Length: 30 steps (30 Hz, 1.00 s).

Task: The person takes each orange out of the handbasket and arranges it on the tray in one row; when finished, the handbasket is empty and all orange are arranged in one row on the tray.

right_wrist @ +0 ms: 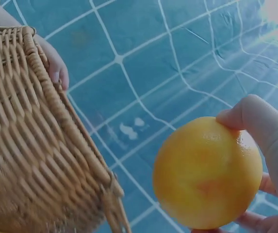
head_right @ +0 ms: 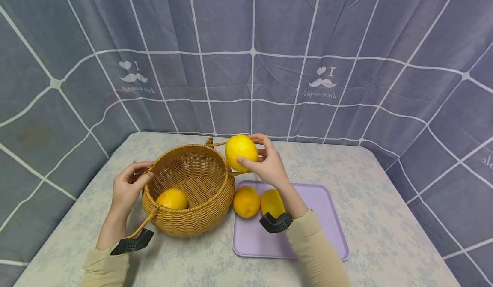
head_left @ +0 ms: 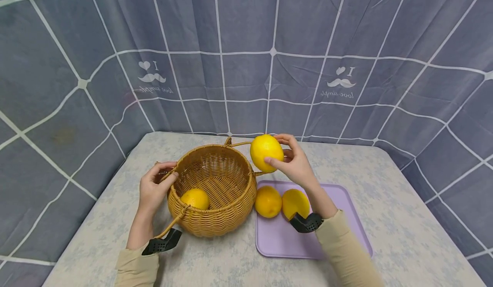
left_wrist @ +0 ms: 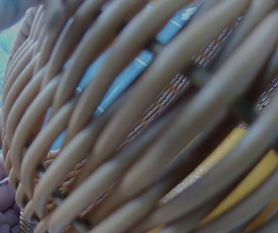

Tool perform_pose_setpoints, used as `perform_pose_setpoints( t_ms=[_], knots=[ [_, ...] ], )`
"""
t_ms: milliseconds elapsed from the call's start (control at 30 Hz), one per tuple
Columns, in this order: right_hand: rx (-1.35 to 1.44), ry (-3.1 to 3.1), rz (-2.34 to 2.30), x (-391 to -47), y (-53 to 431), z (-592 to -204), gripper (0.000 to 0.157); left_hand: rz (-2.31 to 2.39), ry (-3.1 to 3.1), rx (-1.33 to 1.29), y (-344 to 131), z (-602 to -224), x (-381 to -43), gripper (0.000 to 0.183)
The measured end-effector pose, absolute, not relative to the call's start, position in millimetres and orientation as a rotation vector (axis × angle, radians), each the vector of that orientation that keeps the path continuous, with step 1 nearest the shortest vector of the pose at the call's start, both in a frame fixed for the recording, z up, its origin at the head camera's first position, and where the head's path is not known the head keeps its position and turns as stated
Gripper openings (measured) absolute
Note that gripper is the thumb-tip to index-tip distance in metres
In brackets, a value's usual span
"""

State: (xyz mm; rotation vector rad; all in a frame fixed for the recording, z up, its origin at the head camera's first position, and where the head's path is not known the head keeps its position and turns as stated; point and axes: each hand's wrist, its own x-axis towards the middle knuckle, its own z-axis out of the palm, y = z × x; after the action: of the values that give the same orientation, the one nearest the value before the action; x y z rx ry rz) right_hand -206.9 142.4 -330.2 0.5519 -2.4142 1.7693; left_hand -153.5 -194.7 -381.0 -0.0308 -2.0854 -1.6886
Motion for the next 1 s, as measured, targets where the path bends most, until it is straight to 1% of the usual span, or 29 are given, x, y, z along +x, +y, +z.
perform_pose_setpoints(
  t_ms=[433, 667, 1000],
  knots=[
    [0.279, -2.411, 1.692, -177, 217, -348, 0.058, -1.695, -2.076, -0.045, -194, -382, -155, 0.024],
    [0.121, -2.502, 1.569, -166, 245, -368, 0.058, -1.674, -2.097, -0.029, -195, -381, -154, 0.024],
    [-0.021, -2.516, 1.55, -155, 274, -406, 0.059, -1.671, -2.101, -0.026, -195, -381, -153, 0.024]
  ],
)
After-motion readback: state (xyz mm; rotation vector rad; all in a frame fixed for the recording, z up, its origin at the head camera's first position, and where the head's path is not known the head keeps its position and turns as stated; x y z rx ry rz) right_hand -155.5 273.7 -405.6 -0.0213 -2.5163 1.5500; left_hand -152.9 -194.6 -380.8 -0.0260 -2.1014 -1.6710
